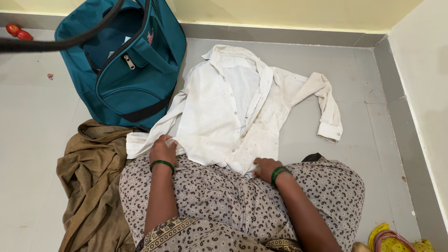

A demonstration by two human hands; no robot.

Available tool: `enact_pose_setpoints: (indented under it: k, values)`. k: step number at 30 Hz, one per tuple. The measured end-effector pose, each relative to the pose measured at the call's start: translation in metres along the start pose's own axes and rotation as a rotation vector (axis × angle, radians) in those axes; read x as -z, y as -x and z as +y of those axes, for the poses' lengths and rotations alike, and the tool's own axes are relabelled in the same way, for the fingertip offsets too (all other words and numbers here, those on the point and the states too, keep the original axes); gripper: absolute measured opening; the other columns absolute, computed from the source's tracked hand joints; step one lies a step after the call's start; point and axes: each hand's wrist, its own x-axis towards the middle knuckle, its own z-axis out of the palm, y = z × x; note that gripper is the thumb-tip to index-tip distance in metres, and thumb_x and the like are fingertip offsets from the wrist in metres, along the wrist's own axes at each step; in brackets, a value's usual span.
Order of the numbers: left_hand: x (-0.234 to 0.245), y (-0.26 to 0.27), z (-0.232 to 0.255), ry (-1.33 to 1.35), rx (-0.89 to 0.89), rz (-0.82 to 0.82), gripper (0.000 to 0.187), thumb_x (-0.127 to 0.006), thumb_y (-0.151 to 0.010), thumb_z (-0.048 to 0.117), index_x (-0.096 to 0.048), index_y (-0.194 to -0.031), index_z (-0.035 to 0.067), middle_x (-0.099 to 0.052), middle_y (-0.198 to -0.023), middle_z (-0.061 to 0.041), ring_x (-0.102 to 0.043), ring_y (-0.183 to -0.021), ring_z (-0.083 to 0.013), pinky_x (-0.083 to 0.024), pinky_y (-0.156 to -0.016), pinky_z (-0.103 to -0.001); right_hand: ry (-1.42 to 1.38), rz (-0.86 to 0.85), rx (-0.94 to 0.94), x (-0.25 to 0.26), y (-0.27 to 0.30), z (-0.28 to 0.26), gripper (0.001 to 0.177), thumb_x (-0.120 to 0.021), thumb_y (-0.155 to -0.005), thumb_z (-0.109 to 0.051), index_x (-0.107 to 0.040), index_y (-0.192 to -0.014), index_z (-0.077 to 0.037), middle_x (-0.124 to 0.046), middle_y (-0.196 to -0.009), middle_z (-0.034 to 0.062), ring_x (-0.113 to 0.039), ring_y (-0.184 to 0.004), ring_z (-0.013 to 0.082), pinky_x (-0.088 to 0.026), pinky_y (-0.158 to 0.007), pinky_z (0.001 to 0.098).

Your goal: The person sits on the floor and buttons a white long-sleeved shirt laid out in front of them. They smooth the fabric and fasten the buttons from the bottom up to the collar.

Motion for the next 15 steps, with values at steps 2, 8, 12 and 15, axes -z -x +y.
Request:
enact_pose_setpoints:
  k: [2,8,12,15]
  values:
    - [0.005,0.002,0.007,-0.186,-0.048,-0.045,0.046,-0.084,-0.081,0.030,-0.069,-0.119,0.009,-0.068,-0.125,-0.015,-0.063,-0.116,-0.0330,-0.051,-0.099,-0.043,-0.076,0.020,-0.101,0.005,-0.019,0.016,0.050,-0.059,-0.100,-0.038,-0.051,-0.146,-0.019,-0.069,-0.127,0.0115,-0.069,-0.115,0.0239,-0.054,-0.101,0.0408]
    - [-0.011,-0.006,-0.002,-0.497,0.067,-0.081,0.040,-0.076,-0.090,0.019,-0.067,-0.128,0.006,-0.063,-0.135,-0.017,-0.058,-0.126,-0.0311,-0.047,-0.105,-0.045,-0.129,0.036,-0.330,0.016,-0.078,0.074,0.061,-0.068,-0.095,-0.047,-0.063,-0.132,0.001,-0.072,-0.123,0.0197,-0.073,-0.107,0.0273,-0.058,-0.097,0.0405]
    - [-0.019,-0.012,-0.016,-0.417,-0.005,0.142,0.026,-0.074,-0.084,0.010,-0.072,-0.110,0.008,-0.067,-0.119,-0.015,-0.062,-0.113,-0.0326,-0.051,-0.096,-0.043,0.143,-0.109,-0.070,0.000,-0.120,0.092,0.072,-0.074,-0.088,-0.061,-0.073,-0.120,0.003,-0.071,-0.122,0.0198,-0.068,-0.108,0.0276,-0.054,-0.099,0.0384]
    - [-0.018,-0.010,-0.023,-0.018,-0.096,0.347,0.021,-0.068,-0.083,-0.006,-0.075,-0.094,0.011,-0.069,-0.105,-0.011,-0.067,-0.099,-0.0302,-0.055,-0.086,-0.040,0.226,-0.065,-0.003,-0.006,-0.133,0.096,0.052,-0.071,-0.086,-0.046,-0.078,-0.116,-0.004,-0.072,-0.119,0.0165,-0.069,-0.107,0.0281,-0.056,-0.097,0.0384]
